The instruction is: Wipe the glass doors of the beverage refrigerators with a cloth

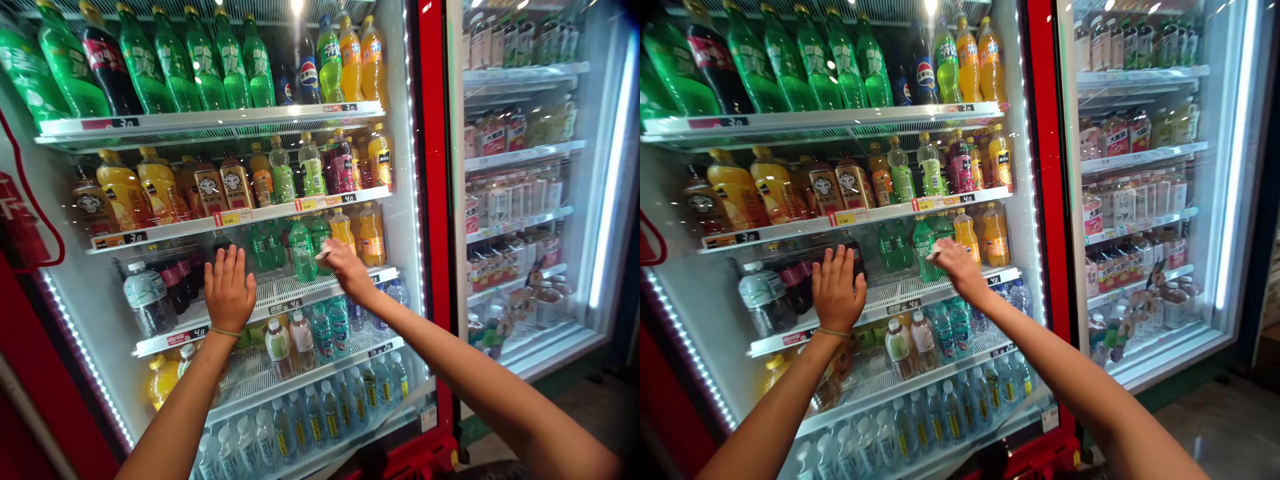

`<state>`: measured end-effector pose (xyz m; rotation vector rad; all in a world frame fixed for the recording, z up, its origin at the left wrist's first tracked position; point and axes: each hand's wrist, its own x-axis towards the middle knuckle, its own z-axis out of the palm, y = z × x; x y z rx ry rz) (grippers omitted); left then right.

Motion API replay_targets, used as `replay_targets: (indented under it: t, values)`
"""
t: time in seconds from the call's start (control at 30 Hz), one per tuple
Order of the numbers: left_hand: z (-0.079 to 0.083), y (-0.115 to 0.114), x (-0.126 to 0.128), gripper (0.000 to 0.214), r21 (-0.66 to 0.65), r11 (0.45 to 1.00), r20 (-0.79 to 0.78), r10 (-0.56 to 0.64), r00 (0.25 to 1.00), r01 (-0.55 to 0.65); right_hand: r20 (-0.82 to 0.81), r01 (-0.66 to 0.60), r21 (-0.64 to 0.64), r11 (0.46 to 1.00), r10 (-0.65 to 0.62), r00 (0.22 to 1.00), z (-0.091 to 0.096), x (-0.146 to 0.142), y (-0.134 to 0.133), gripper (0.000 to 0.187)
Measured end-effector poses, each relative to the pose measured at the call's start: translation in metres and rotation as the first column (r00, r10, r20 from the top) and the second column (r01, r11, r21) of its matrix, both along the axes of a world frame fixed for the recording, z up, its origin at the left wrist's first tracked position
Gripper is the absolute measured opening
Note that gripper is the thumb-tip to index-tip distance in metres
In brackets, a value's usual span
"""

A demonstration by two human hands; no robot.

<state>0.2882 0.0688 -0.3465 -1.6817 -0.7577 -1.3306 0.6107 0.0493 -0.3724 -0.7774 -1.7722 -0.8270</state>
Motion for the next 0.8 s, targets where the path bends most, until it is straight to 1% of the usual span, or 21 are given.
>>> replay_targets:
  t: [0.03,0.07,0.1,0.13,0.17,0.2,0.23,0.27,0.3,0.33,0.37,0.4,0.47,0.5,0.57,0.6,0.67,0.7,0.77,0.8]
  values:
    - [0.000,0.000,0.001,0.067,0.002,1.000,0.002,0.005,1.000,-0.005,-0.134,-0.029,0.013,0.999,0.031,0.990,0.004,0.024,0.000,0.046]
    - [0.000,-0.001,0.002,0.067,0.003,1.000,0.004,0.011,1.000,-0.011,-0.235,-0.039,0.056,0.998,0.051,0.971,0.007,0.048,-0.001,0.037]
    - [0.000,-0.001,0.002,0.066,0.002,1.000,0.006,0.017,1.000,-0.017,-0.325,-0.006,0.076,0.997,0.031,0.945,0.008,0.071,-0.003,0.030]
    - [0.000,-0.002,0.002,0.066,0.002,1.000,0.007,0.021,1.000,-0.021,-0.421,0.063,0.088,0.994,-0.020,0.907,0.008,0.093,-0.004,0.026]
    - [0.000,-0.002,0.002,0.065,0.001,1.000,0.008,0.024,1.000,-0.024,-0.519,0.151,0.116,0.982,-0.069,0.852,0.005,0.111,-0.005,0.023]
    - [0.001,-0.002,0.002,0.065,0.000,1.000,0.010,0.024,1.000,-0.024,-0.626,0.252,0.120,0.960,-0.124,0.770,0.002,0.127,-0.006,0.021]
    - [0.001,-0.002,0.002,0.065,-0.003,1.000,0.012,0.023,1.000,-0.023,-0.718,0.347,0.097,0.933,-0.175,0.673,-0.004,0.139,-0.006,0.021]
    - [0.001,-0.002,0.003,0.064,-0.007,1.000,0.015,0.020,1.000,-0.020,-0.790,0.420,0.058,0.906,-0.215,0.574,-0.009,0.147,-0.007,0.021]
    - [0.001,-0.002,0.003,0.064,-0.010,1.000,0.017,0.016,1.000,-0.016,-0.837,0.463,0.012,0.886,-0.244,0.489,-0.015,0.150,-0.007,0.021]
    - [0.001,-0.002,0.003,0.064,-0.015,1.000,0.020,0.012,1.000,-0.012,-0.866,0.479,-0.027,0.877,-0.260,0.428,-0.020,0.149,-0.006,0.022]
    - [0.001,-0.002,0.004,0.065,-0.020,1.000,0.023,0.010,1.000,-0.009,-0.881,0.479,-0.047,0.876,-0.262,0.394,-0.025,0.143,-0.006,0.023]
    - [0.001,-0.002,0.004,0.065,-0.027,1.000,0.026,0.008,1.000,-0.007,-0.885,0.470,-0.049,0.881,-0.257,0.388,-0.029,0.133,-0.004,0.023]
    - [0.000,-0.001,0.005,0.066,-0.049,0.999,0.027,0.005,1.000,-0.003,-0.869,0.452,-0.035,0.891,-0.251,0.427,-0.035,0.100,-0.001,0.024]
    - [-0.001,-0.001,0.006,0.066,-0.064,0.998,0.027,0.002,1.000,0.000,-0.843,0.444,-0.030,0.896,-0.261,0.470,-0.039,0.079,0.000,0.023]
    - [-0.002,-0.001,0.007,0.066,-0.099,0.995,0.033,-0.002,0.999,0.005,-0.754,0.423,-0.019,0.906,-0.291,0.589,-0.047,0.029,0.002,0.021]
    - [-0.002,-0.002,0.008,0.066,-0.121,0.993,0.038,-0.003,0.999,0.008,-0.683,0.407,-0.010,0.913,-0.303,0.664,-0.052,0.003,0.001,0.020]
    - [-0.003,-0.003,0.008,0.065,-0.163,0.986,0.053,-0.005,0.999,0.013,-0.458,0.365,0.008,0.931,-0.321,0.829,-0.066,-0.048,-0.003,0.021]
    - [-0.003,-0.003,0.008,0.064,-0.183,0.983,0.060,-0.005,0.998,0.016,-0.336,0.335,0.013,0.942,-0.311,0.889,-0.072,-0.069,-0.007,0.020]
    - [-0.004,-0.005,0.007,0.063,-0.213,0.977,0.066,-0.008,0.998,0.022,-0.118,0.263,0.020,0.965,-0.259,0.959,-0.084,-0.101,-0.014,0.018]
    - [-0.004,-0.005,0.006,0.063,-0.224,0.974,0.064,-0.008,0.998,0.022,-0.025,0.221,0.021,0.975,-0.220,0.975,-0.088,-0.110,-0.017,0.017]
